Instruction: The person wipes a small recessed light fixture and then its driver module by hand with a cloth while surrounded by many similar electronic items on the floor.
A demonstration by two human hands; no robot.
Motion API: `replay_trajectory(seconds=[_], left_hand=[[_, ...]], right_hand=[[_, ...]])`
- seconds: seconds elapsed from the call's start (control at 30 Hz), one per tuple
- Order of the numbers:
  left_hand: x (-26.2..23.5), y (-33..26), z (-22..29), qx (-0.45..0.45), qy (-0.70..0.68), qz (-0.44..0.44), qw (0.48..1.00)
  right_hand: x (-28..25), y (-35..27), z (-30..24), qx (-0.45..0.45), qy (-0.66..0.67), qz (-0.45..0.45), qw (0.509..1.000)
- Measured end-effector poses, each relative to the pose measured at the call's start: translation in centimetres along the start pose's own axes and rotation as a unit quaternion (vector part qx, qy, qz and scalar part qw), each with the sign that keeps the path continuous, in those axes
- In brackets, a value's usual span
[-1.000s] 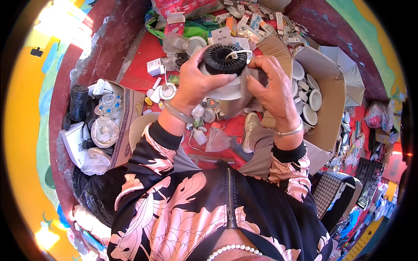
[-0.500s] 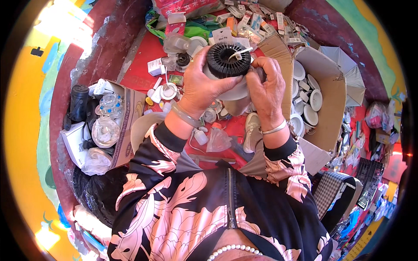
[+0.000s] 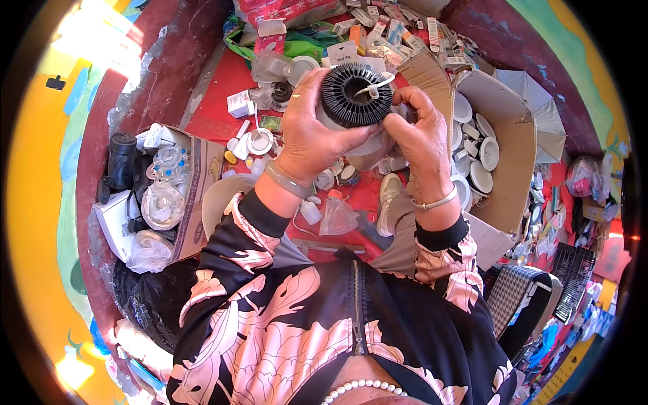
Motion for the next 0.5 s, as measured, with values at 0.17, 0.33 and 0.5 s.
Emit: replay_trajectory(seconds=[0.17,0.33,0.5], left_hand=[[-0.1,-0.1,-0.1,-0.006,0.018,-0.012,1.000],[-0.1,0.3,0.0,-0.010,0.008,-0.029,0.999],[0.1,0.4,0.1,-0.046,-0.058,-0.030,0.997]], right_hand=[[0.6,0.0,1.1,0.006,0.105,0.011,0.994],[0.5,-0.3,0.9,-0.079,0.127,0.059,0.987],[0.1,-0.9,-0.6,-0.188,0.009,0.164,0.968]])
Point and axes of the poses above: each hand's wrist, its own y-axis towards the middle knuckle, its own x-axis out of the palm, z = x × y, the point moved 5 cm from there along y, towards the middle knuckle, and after that the axes turned 9 degrees about -y, right-handed, at the moved point
